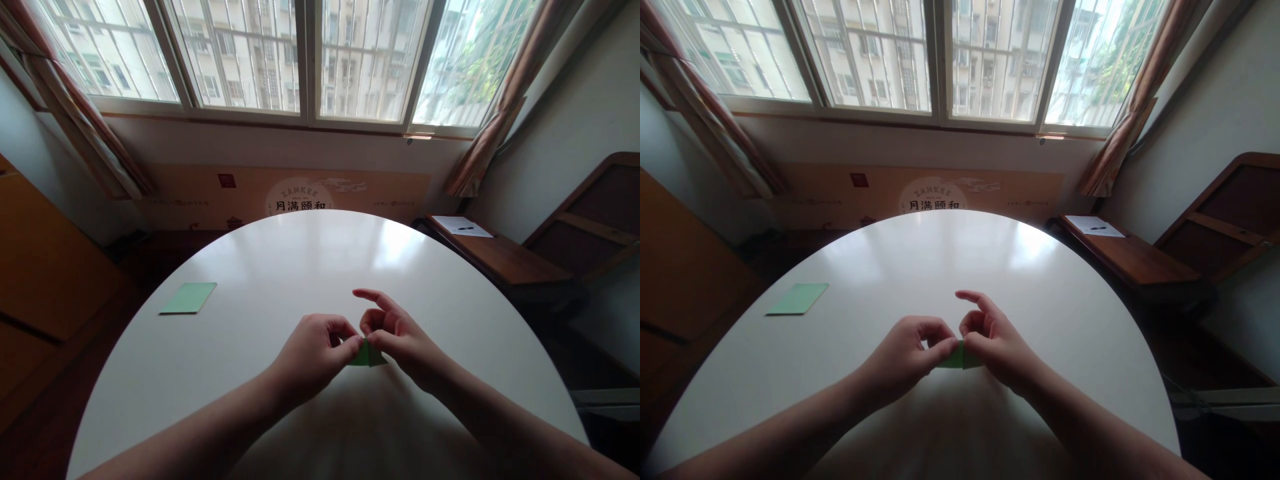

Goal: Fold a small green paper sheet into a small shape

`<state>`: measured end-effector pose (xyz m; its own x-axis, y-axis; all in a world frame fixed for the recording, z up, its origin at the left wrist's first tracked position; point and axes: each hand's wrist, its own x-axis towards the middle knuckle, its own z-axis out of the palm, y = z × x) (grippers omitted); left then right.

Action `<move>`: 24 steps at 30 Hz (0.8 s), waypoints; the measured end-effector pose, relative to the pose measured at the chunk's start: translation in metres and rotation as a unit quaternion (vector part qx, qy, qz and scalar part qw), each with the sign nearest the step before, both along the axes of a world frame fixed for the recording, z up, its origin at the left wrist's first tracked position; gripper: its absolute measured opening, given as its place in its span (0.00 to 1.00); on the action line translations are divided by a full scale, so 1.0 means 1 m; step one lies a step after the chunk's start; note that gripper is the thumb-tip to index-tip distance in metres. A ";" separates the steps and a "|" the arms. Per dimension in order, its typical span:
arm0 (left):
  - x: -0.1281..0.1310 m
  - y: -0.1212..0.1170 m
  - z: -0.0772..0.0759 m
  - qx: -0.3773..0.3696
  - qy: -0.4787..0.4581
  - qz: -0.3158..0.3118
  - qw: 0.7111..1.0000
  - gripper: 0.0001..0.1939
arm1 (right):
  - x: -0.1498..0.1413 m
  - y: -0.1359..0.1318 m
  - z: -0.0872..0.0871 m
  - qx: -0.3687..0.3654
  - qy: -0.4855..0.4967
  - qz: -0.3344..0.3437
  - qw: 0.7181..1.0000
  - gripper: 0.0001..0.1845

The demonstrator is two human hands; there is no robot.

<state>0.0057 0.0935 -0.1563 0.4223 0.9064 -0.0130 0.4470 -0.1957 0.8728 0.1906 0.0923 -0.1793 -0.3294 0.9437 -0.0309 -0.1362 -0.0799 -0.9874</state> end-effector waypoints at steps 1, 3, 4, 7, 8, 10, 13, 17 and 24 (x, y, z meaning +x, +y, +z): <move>0.000 0.000 0.000 0.000 0.001 -0.001 1.000 0.10 | 0.000 0.000 -0.001 0.001 -0.001 0.002 1.000 0.35; 0.000 0.000 -0.001 0.001 0.004 -0.001 1.000 0.10 | 0.000 0.001 -0.003 0.002 -0.003 0.006 1.000 0.35; 0.000 0.000 -0.001 0.001 0.004 0.000 1.000 0.10 | 0.000 0.001 -0.003 0.002 -0.004 0.007 1.000 0.36; -0.001 -0.001 -0.001 0.004 -0.004 0.005 1.000 0.10 | 0.001 0.001 -0.003 0.005 -0.004 0.014 1.000 0.36; -0.001 -0.001 -0.001 0.004 -0.010 0.006 1.000 0.11 | 0.002 0.000 -0.003 0.006 -0.003 0.018 1.000 0.36; -0.001 0.000 -0.001 0.004 -0.020 0.006 1.000 0.11 | 0.003 0.000 -0.002 0.005 0.001 0.023 1.000 0.36; -0.002 0.002 -0.002 -0.001 -0.024 0.007 1.000 0.11 | 0.004 0.000 -0.001 0.003 0.007 0.021 1.000 0.37; -0.001 0.005 -0.003 0.008 -0.017 -0.001 1.000 0.10 | 0.002 0.000 -0.002 0.006 0.015 0.015 1.000 0.38; 0.000 0.004 -0.007 0.019 -0.003 -0.008 1.000 0.08 | -0.003 -0.002 -0.008 0.044 -0.015 0.030 0.998 0.38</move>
